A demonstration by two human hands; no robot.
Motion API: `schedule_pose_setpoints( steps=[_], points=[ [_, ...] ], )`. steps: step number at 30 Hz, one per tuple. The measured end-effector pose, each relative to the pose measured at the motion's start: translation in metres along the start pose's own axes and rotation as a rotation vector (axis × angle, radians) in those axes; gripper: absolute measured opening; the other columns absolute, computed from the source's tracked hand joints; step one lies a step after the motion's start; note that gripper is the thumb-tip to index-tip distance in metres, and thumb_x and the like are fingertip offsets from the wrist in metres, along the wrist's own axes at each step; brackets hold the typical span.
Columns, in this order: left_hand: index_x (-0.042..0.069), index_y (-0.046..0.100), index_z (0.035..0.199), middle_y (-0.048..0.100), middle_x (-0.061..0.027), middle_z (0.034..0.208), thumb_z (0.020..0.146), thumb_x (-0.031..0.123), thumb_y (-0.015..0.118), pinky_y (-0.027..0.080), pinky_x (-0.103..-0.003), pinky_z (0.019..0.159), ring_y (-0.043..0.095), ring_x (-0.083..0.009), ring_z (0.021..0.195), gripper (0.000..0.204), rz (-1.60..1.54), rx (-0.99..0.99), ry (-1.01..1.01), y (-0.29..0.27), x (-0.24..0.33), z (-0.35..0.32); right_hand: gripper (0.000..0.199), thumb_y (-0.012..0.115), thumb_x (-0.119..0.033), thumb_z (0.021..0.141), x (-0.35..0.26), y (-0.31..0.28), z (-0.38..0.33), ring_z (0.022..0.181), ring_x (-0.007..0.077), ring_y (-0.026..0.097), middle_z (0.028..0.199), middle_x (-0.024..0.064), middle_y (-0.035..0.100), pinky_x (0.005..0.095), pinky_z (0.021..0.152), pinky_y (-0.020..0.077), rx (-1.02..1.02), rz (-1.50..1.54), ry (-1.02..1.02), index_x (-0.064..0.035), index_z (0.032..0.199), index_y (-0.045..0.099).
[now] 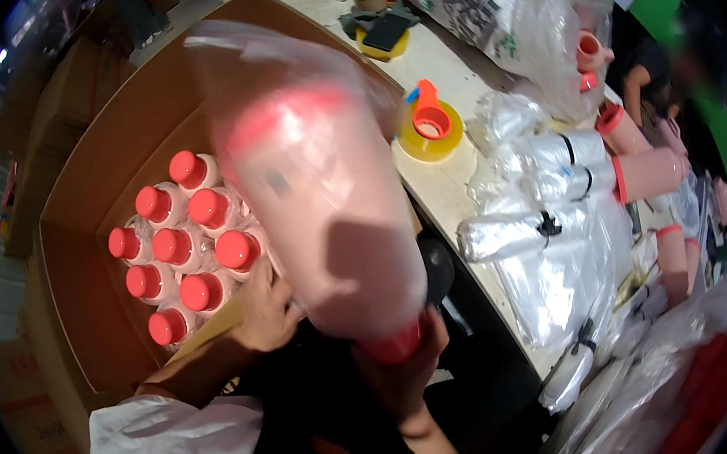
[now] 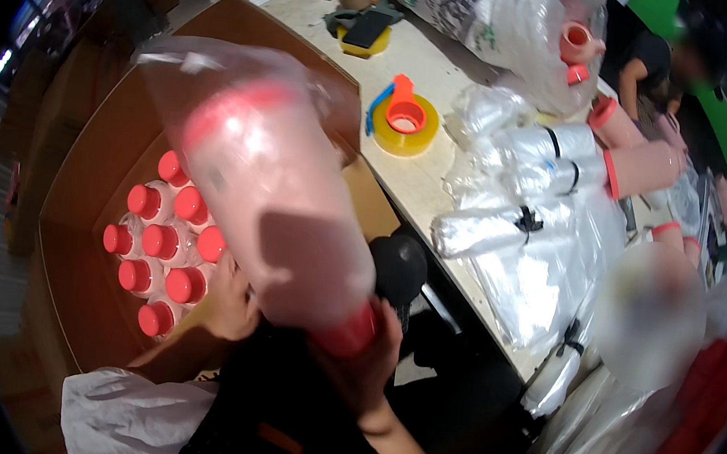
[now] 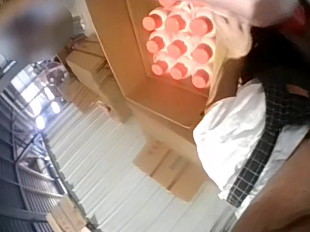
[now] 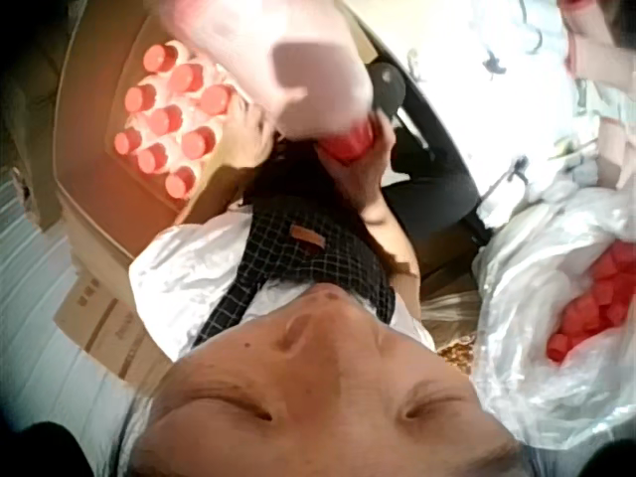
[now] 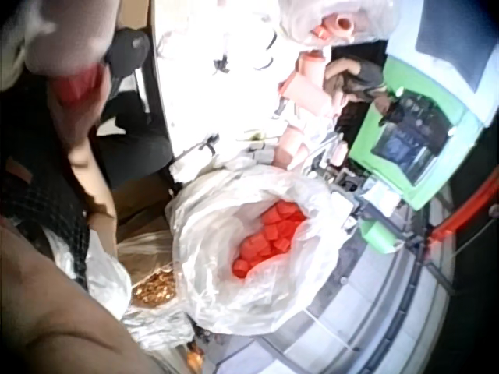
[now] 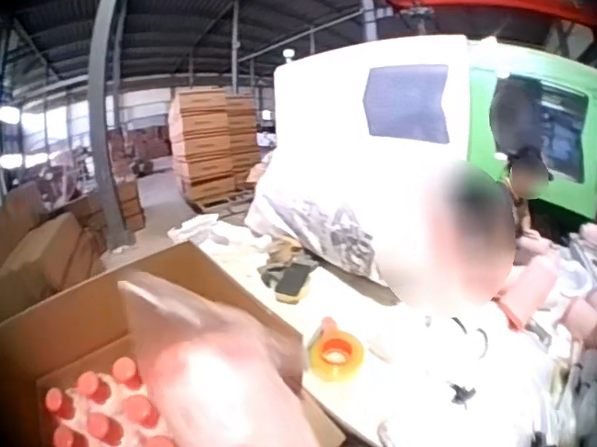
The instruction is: The person assembles pink plastic pitchers by inserting a copper-colored metal ring into the neck of each pitcher and then screwing on a red lid. The person handles the pitchers one at a time, placing the finished units into a cardboard box.
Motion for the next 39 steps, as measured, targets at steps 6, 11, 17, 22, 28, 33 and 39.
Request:
schedule_pose_setpoints(
  steps=[6,11,17,22,28,33,39],
  points=[
    [-0.003,0.060,0.116,0.063,-0.0179,0.102,0.099,0.009,0.050,0.048,-0.042,0.084,0.061,-0.0300,0.093,0.023,-0.499,0.244,-0.488,0.053,-0.223,0.063,0.075,0.084,-0.037,0.071,-0.087,0.192,0.173,0.105,0.0339,0.060,0.127,0.0141,0.060,0.0434,0.088,0.0510,0.007,-0.230,-0.541,0.0003,0.130,0.055],
    [-0.002,0.060,0.118,0.065,-0.0105,0.115,0.103,0.015,0.053,0.052,-0.029,0.082,0.063,-0.0184,0.097,0.024,-0.846,-0.269,-0.951,0.169,-0.286,0.100,0.069,0.075,-0.034,0.078,0.010,0.334,0.236,0.118,0.0283,0.055,0.143,0.0126,0.052,0.0423,0.092,0.0480,-0.263,-0.865,-0.682,-0.0051,0.137,0.053],
    [-0.003,0.053,0.128,0.061,-0.0127,0.117,0.101,0.017,0.059,0.052,-0.028,0.079,0.062,-0.0179,0.096,0.034,-1.102,-0.490,-0.820,0.189,-0.268,0.121,0.054,0.062,-0.024,0.086,0.111,0.412,0.230,0.126,0.0300,0.052,0.140,0.0134,0.055,0.0449,0.104,0.0407,-0.687,-1.002,-0.431,-0.0059,0.137,0.055],
    [-0.003,0.048,0.133,0.059,-0.0132,0.117,0.100,0.018,0.061,0.052,-0.028,0.079,0.060,-0.0181,0.097,0.041,-0.969,-0.318,-0.799,0.140,-0.279,0.093,0.050,0.061,-0.016,0.087,-0.010,0.301,0.220,0.127,0.0304,0.052,0.134,0.0166,0.058,0.0453,0.109,0.0394,-0.645,-0.355,-0.561,-0.0055,0.136,0.056],
    [-0.001,0.039,0.146,0.053,-0.0164,0.129,0.096,0.009,0.059,0.046,-0.035,0.097,0.054,-0.0290,0.118,0.055,-0.149,0.064,-0.405,0.065,-0.235,0.052,0.058,0.077,-0.005,0.081,0.086,-0.092,0.239,0.113,0.0247,0.057,0.122,0.0130,0.057,0.0337,0.095,0.0498,0.433,-0.263,-0.147,-0.0008,0.130,0.048],
    [-0.007,0.044,0.136,0.054,-0.0248,0.125,0.093,0.012,0.066,0.047,-0.049,0.096,0.055,-0.0399,0.110,0.051,-0.268,0.002,-0.029,0.085,-0.046,0.103,0.099,0.088,-0.033,0.074,0.257,-0.337,0.320,0.123,0.0356,0.054,0.134,0.0278,0.050,0.0418,0.106,0.0431,0.936,-0.363,0.252,0.0110,0.142,0.032],
    [-0.009,0.052,0.126,0.059,-0.0256,0.117,0.080,0.005,0.072,0.048,-0.049,0.095,0.059,-0.0415,0.105,0.053,-0.319,-0.152,0.270,0.170,0.069,0.101,0.133,0.090,-0.053,0.063,0.370,-0.432,0.384,0.134,0.0431,0.046,0.146,0.0359,0.040,0.0431,0.114,0.0366,1.127,-0.218,0.636,0.0202,0.147,0.018]
  ],
)
Point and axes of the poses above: each hand's wrist, its own z-axis towards the middle knuckle, its own y-axis out of the palm, x = y × z, the point moved 10 cm from there along z, towards the middle knuckle
